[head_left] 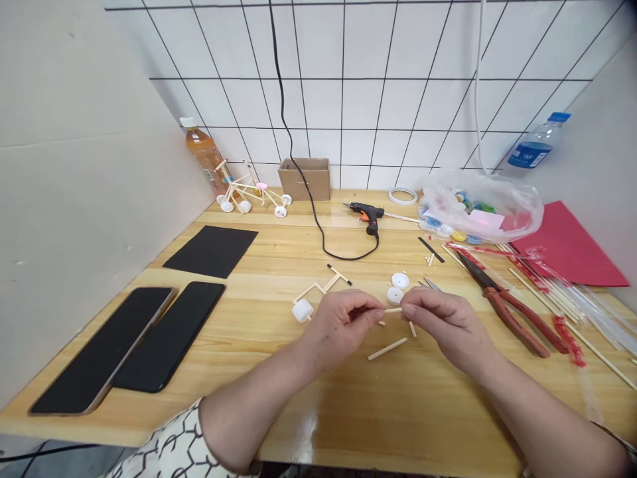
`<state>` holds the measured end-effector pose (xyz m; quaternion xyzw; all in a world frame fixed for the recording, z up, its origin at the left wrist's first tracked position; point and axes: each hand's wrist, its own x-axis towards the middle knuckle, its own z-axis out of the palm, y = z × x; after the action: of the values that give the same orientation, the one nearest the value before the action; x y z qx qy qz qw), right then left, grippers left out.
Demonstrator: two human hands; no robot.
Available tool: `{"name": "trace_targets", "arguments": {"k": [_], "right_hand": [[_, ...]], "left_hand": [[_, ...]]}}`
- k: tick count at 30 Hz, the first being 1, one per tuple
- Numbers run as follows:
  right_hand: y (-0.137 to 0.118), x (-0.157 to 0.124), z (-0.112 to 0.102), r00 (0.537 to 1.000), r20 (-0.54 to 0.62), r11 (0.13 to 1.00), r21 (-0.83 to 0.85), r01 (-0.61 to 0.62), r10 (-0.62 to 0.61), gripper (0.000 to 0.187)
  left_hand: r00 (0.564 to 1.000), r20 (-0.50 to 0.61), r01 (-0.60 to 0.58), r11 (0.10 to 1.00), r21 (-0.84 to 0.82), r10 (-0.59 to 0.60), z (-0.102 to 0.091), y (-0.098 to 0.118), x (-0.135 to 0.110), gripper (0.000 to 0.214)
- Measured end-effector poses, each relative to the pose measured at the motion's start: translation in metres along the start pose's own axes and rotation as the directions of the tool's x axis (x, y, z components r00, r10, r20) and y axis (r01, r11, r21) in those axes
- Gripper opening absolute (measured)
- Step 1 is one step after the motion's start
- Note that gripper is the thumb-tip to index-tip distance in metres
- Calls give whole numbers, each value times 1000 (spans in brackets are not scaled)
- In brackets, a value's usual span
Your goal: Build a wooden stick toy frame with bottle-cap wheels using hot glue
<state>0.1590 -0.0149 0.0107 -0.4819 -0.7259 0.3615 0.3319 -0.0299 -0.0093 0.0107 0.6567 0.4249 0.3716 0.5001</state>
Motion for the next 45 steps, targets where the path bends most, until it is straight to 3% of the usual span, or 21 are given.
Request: {"name": "trace_targets", "arguments": {"k": [8, 14, 19, 27, 34, 45], "right_hand": [[-4, 0, -4, 998, 60, 999, -31, 15, -13, 30], [-8, 3, -19, 998, 43, 998, -15, -54, 55, 31], [-6, 4, -25, 977, 210, 989, -149, 13, 19, 16], [10, 1, -13, 941, 337, 894, -417, 163, -14, 3], [3, -7, 4, 888, 458, 843, -463, 274, -37, 10], [9, -8, 13, 890, 454, 818, -493, 296, -48, 13]], "left_hand": [[997, 76, -29, 994, 105, 21, 1, -3, -3, 19], [998, -60, 13, 998, 61, -9, -5, -2, -3, 20], [990, -130, 43, 997, -57, -51, -12, 3, -1, 17], [992, -83, 84, 986, -148, -96, -12, 6, -1, 12], [989, -68, 116, 971, -209, -133, -13, 8, 0, 12], [986, -50, 142, 951, -275, -162, -10, 10, -2, 12]]}}
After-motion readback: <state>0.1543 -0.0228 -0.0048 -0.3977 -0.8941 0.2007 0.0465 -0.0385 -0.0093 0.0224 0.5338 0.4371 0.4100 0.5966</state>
